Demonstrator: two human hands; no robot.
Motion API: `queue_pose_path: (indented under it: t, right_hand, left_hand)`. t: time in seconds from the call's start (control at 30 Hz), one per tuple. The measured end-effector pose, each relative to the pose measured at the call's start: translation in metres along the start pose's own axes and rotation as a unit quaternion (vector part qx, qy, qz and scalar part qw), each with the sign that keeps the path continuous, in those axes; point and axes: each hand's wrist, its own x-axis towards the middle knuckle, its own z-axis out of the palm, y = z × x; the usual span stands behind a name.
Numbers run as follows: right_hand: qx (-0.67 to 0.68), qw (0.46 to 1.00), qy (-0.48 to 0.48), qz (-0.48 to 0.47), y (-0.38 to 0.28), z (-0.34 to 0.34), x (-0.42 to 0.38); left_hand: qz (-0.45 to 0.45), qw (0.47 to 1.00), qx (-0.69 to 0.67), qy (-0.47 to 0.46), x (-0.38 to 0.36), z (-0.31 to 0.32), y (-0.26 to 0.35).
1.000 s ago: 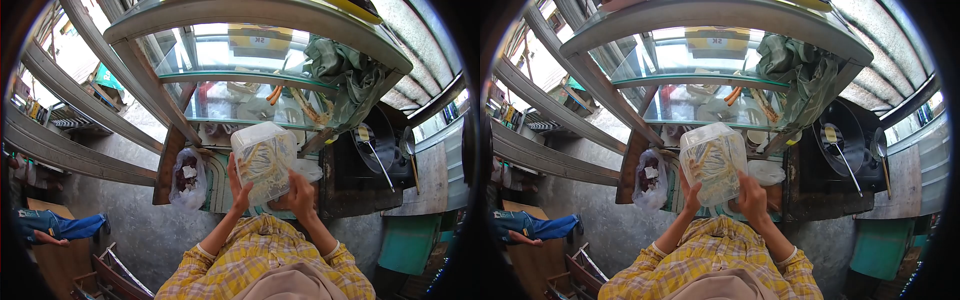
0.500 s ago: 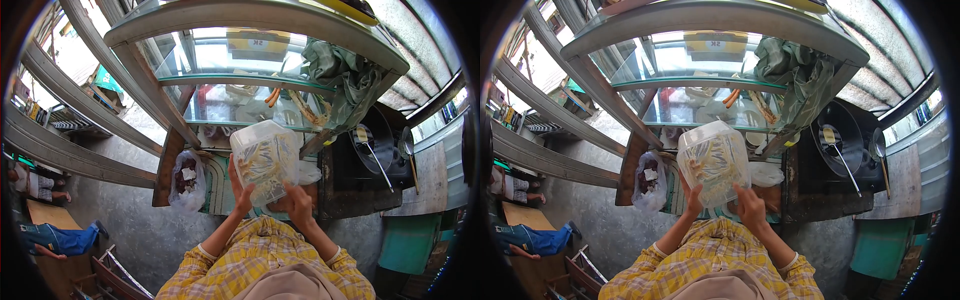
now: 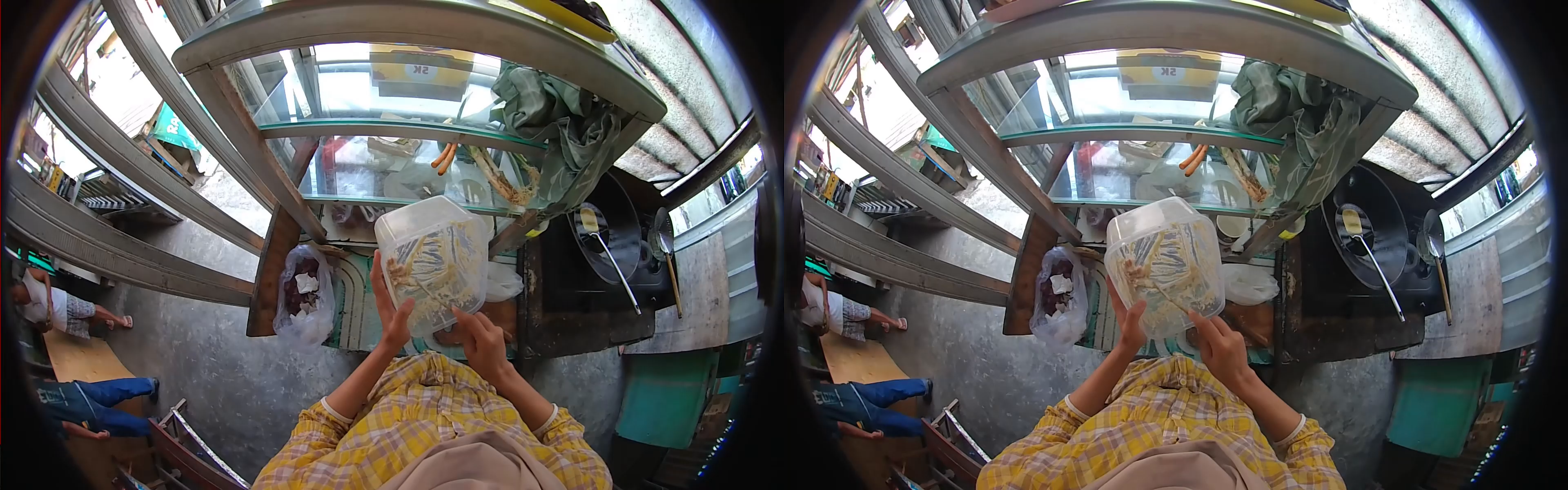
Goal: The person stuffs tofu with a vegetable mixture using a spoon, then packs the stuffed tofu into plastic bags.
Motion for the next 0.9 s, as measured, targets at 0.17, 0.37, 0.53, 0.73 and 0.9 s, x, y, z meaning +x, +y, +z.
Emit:
queue_pose_path:
  t: [0.17, 0.37, 0.53, 0.73, 0.9]
  right_hand:
    - [-0.032, 0.996, 0.083, 0.013, 0.001, -0.015, 0.02]
    - [-0.014, 1.0, 0.016, -0.003, -0.003, -0.006, 0.004]
    - [0.002, 0.997, 0.073, 0.014, -0.004, -0.016, 0.018]
    - [-0.01, 0.999, 0.041, 0.019, 0.001, -0.005, 0.007]
    - [0.019, 0.999, 0.017, 0.039, -0.004, -0.008, 0.009]
  left_hand:
    - [0.01, 0.999, 0.039, -0.012, -0.005, -0.002, -0.003]
    - [-0.009, 1.0, 0.005, 0.019, -0.006, -0.003, -0.007]
    - [-0.003, 0.999, 0.027, 0.023, -0.006, -0.007, -0.01]
    - [0.023, 0.999, 0.044, 0.01, -0.003, -0.006, -0.005]
    - [0.013, 0.999, 0.033, 0.007, 0.003, -0.007, 0.002]
